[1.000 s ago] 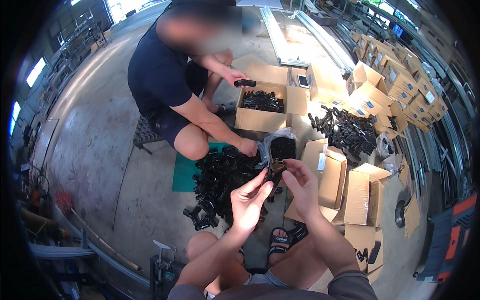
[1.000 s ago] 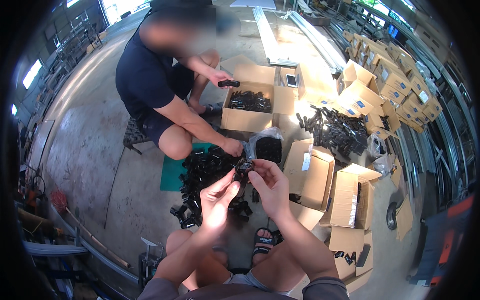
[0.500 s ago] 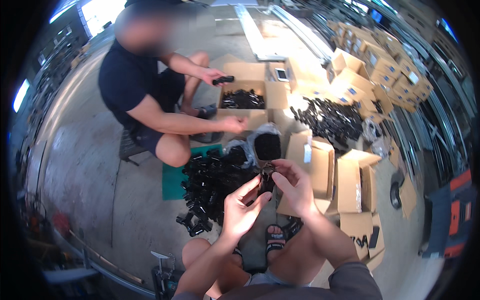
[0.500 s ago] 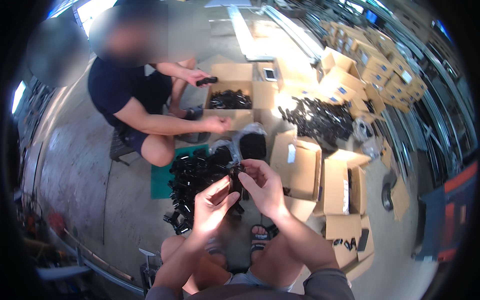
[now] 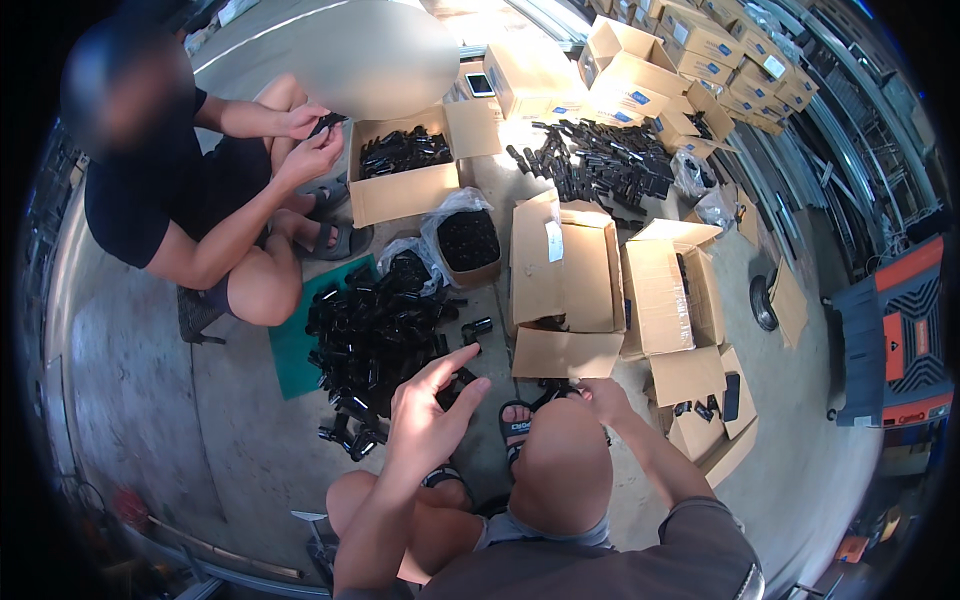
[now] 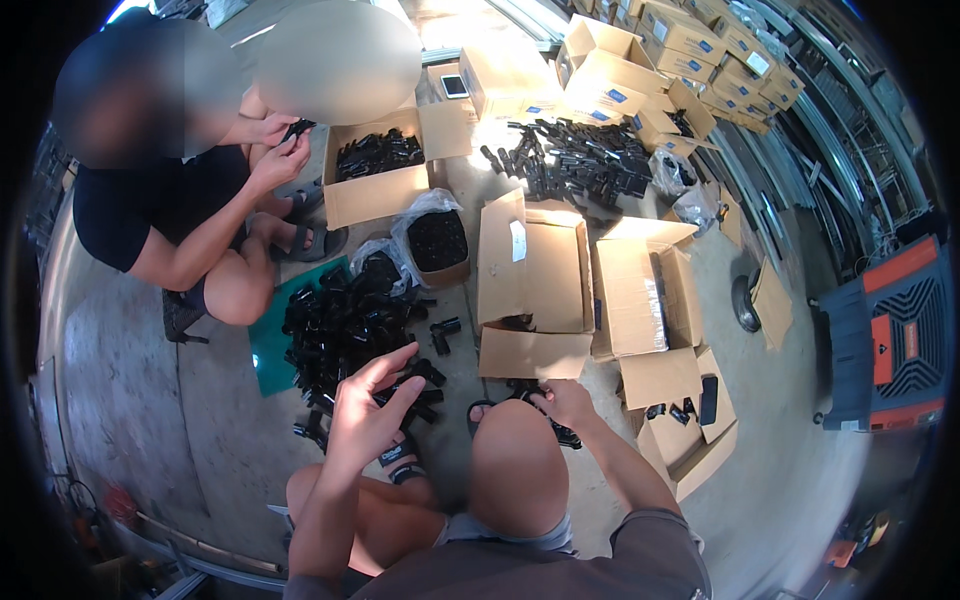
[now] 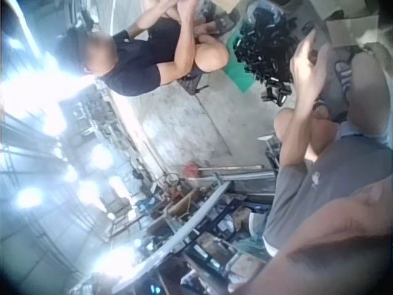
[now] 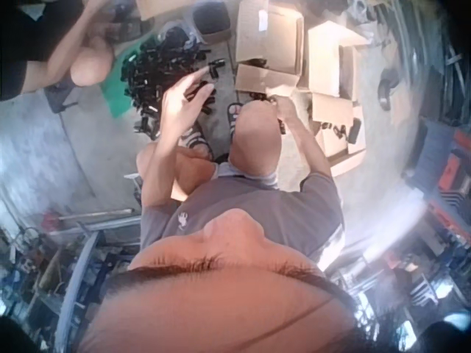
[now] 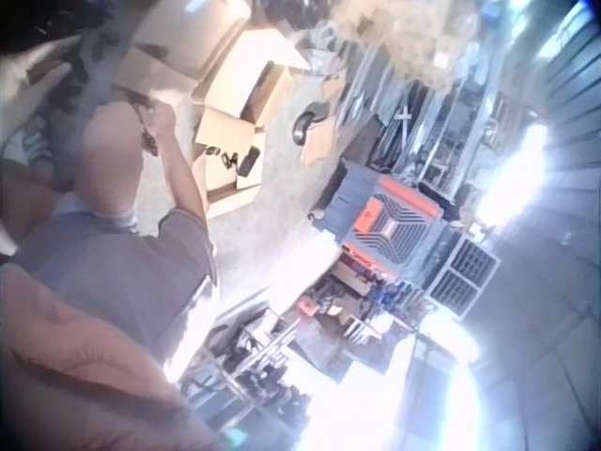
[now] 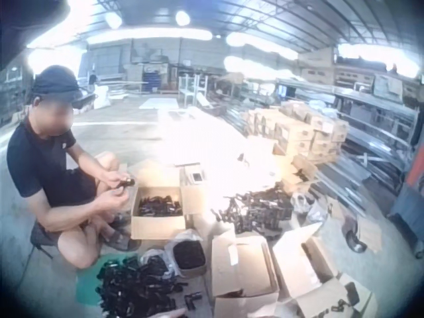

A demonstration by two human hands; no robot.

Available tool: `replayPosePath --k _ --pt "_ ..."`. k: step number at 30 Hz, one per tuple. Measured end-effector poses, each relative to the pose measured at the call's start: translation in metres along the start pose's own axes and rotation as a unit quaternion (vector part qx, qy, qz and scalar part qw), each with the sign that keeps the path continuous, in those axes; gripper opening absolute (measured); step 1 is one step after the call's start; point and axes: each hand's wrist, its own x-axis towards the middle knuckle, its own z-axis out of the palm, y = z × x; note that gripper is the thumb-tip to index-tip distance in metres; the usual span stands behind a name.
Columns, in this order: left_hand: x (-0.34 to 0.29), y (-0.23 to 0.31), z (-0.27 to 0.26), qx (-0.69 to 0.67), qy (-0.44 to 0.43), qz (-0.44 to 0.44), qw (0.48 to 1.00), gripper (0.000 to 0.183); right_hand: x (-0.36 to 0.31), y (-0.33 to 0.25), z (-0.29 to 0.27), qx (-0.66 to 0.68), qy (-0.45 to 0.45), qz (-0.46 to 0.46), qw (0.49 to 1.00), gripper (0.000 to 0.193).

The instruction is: The person assembles small black plastic components by hand. The person picks up individual pieces from various cardboard boxes and joins them together before placing the assembled items into a separate box.

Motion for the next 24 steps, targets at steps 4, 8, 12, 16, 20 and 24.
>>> replayPosePath --k 4,8,12,16,20,24 --pt "0.003 -0.006 0.003 0.03 0.01 0.003 0.999 0.037 0.059 -0.023 -0.013 0.048 0.18 0.023 0.982 0.034" --pt "0.009 -0.006 0.007 0.029 0.009 0.006 1.0 0.035 0.145 -0.033 -0.023 0.001 0.198 -0.022 0.98 0.034" --pt "0.011 -0.008 0.007 0.031 0.023 0.005 0.999 0.033 0.203 -0.029 0.016 -0.083 0.196 -0.123 0.969 0.043" --pt "0.014 -0.009 0.007 0.045 0.023 0.014 0.999 0.034 0.237 0.002 0.041 -0.115 0.211 -0.099 0.966 0.052" --pt "0.012 -0.009 -0.002 0.045 0.034 0.007 0.998 0.033 0.245 0.016 0.035 -0.035 0.123 0.008 0.992 0.042" --pt "0.012 0.0 -0.001 0.014 0.018 -0.022 1.0 0.033 0.235 0.054 0.006 0.127 0.219 0.047 0.966 0.033"
